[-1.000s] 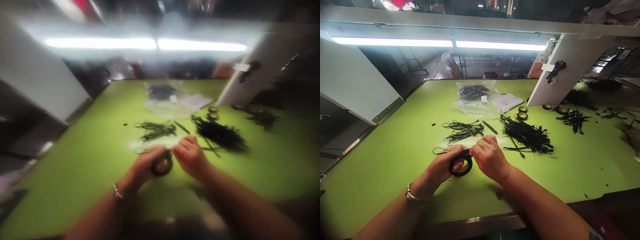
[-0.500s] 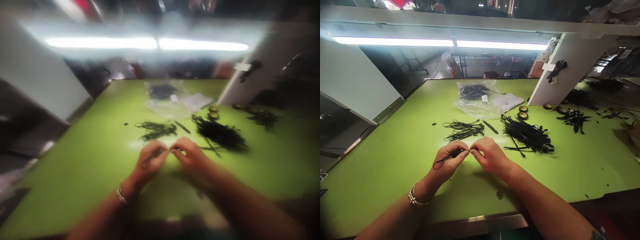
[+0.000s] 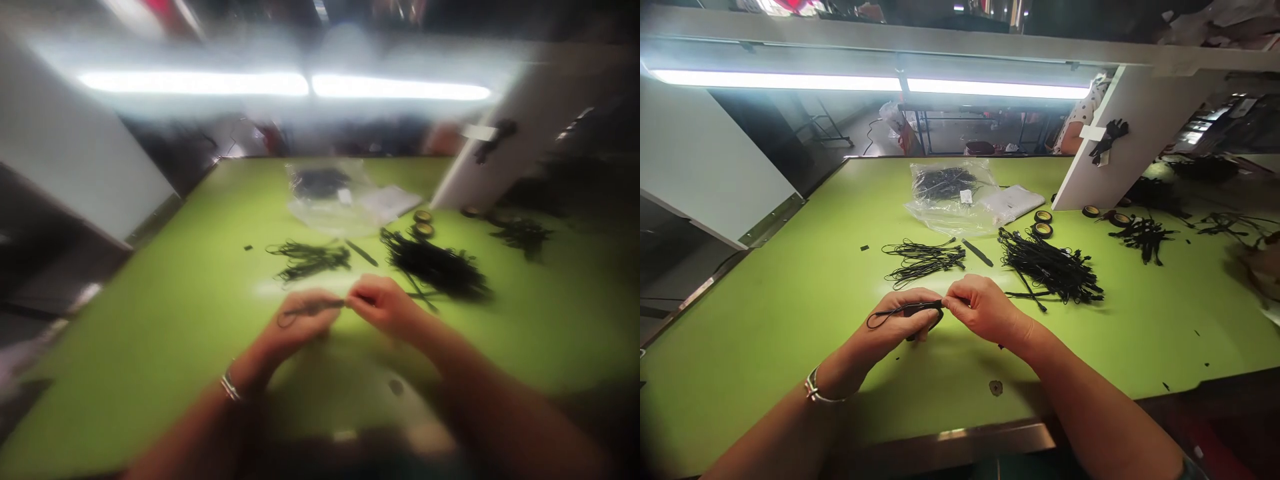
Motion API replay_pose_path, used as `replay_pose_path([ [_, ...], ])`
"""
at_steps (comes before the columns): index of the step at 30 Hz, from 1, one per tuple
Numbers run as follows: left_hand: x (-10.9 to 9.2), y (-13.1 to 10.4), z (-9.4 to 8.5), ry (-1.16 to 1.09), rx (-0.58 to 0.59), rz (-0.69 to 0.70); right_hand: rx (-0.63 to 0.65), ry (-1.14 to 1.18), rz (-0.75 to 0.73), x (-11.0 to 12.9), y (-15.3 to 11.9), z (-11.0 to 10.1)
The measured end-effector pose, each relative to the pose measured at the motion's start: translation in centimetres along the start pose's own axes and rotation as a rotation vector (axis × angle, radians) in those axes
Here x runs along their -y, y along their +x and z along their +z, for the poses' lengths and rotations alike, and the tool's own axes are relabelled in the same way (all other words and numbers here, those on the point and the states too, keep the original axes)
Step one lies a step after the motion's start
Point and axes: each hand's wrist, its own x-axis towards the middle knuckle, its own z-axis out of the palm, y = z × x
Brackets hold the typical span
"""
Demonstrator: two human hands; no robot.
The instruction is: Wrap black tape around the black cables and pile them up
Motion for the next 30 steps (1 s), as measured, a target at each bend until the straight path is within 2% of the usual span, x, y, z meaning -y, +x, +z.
replay_pose_path([
  [4, 0.3, 0.0, -0.1, -0.233, 0.02, -0.01, -0.109, -0.155, -0.167, 0.1, 0.0, -0.2],
  [6, 0.1, 0.1, 0.1, -0.282, -0.023, -0.008, -0.16, -0.252, -0.256, 0.0, 0.0, -0.1],
  [12, -0.7, 0.4, 1.2, -0.324, -0.162, -0.031, -0.213, -0.521, -0.385, -0.5, -0.1, 0.4],
  [18, 0.0, 0.5, 0.9, -0.329, -0.269, -0.084, -0.242, -0.632, -0.536, -0.4, -0.2, 0.4],
  [20, 0.2, 0.4, 0.7, -0.31, -0.263, -0.107, -0.228, -0.63, -0.528, -0.5, -0.1, 0.4],
  [23, 0.1, 0.3, 0.7, -0.26, -0.229, -0.094, -0.17, -0.593, -0.416, -0.8, -0.1, 0.6],
  [27, 0.0, 0.1, 0.8, 0.053, -0.318, 0.112, -0.061, -0.46, -0.284, -1.1, 0.0, 0.9],
  [30, 0.2, 0.1, 0.9, 0.324, -0.338, 0.299, 0.009, -0.429, -0.252, -1.4, -0.2, 1.1],
])
